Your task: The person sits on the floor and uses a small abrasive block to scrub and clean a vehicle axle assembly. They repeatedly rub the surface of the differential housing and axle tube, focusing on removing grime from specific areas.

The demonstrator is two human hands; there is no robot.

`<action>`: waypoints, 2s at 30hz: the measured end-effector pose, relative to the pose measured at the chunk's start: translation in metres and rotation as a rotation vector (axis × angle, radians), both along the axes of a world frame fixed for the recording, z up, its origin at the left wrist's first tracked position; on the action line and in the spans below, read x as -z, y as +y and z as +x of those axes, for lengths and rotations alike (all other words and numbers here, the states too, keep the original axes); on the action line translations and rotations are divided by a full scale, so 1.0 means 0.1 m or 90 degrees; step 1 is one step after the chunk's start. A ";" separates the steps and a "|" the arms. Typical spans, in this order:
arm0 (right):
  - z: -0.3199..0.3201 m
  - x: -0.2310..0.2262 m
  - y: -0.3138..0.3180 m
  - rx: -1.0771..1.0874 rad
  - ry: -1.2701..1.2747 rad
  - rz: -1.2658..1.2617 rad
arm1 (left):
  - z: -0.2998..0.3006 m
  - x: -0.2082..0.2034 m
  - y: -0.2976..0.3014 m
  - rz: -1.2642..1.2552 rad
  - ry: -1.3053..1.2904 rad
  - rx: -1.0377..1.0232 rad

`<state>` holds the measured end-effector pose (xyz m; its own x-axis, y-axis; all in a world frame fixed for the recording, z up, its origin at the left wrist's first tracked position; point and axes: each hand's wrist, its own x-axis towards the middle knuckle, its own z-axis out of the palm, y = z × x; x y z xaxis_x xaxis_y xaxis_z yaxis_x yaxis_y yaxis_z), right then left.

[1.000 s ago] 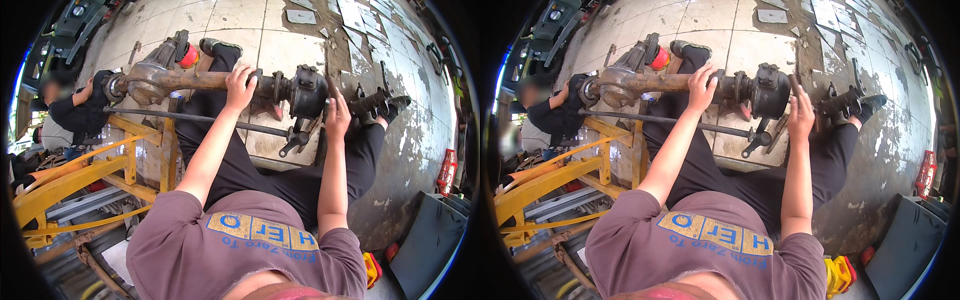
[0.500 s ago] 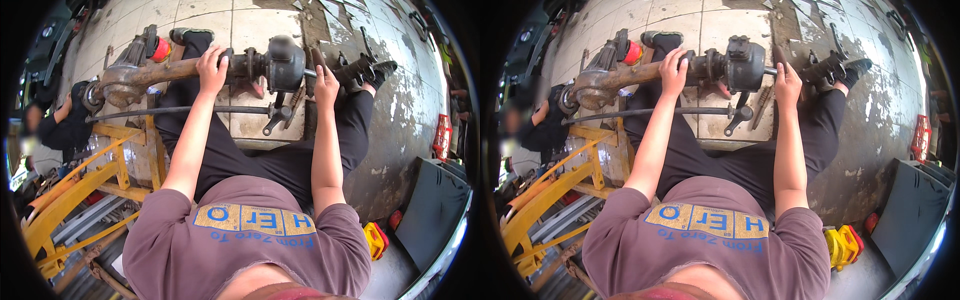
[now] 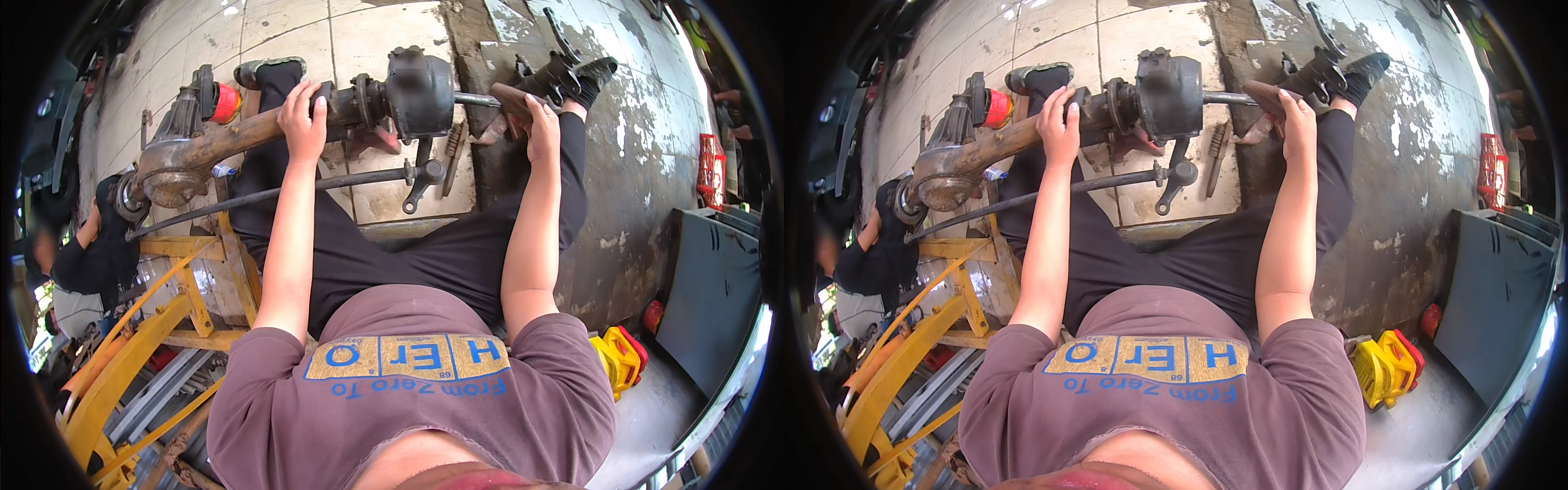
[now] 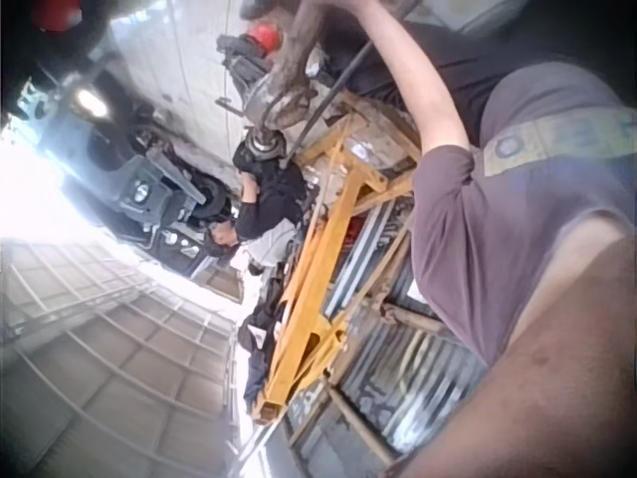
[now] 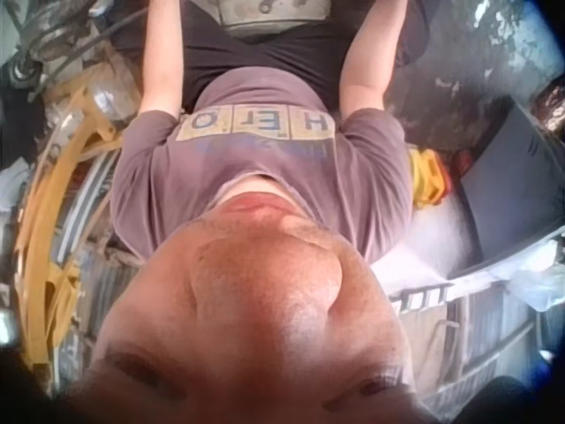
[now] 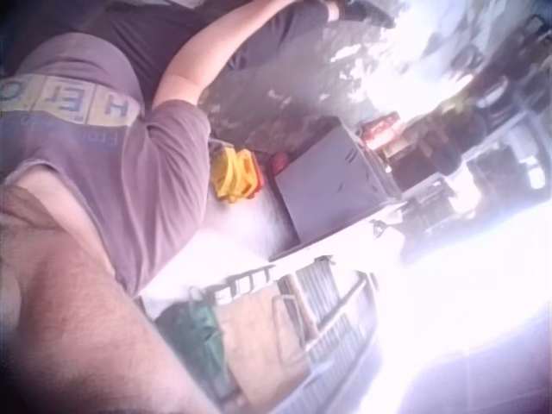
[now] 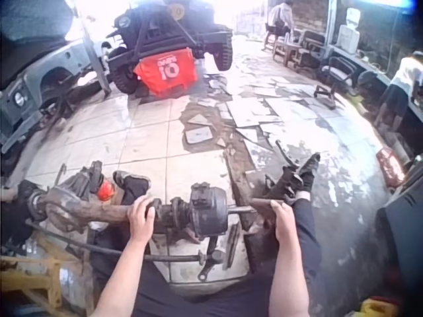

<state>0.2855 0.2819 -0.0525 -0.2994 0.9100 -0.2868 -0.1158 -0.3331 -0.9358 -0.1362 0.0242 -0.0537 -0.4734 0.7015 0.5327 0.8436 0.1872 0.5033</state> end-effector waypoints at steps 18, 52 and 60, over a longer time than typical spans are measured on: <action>-1.22 -0.36 -0.81 -0.037 -0.415 0.727 | 0.01 -0.03 0.04 0.000 0.003 0.013; -1.21 -0.40 -1.00 -0.020 -0.302 0.704 | 0.02 -0.05 0.03 -0.009 -0.003 -0.003; -1.25 -0.44 -0.99 -0.032 -0.368 0.777 | 0.03 -0.02 0.01 -0.021 -0.017 -0.004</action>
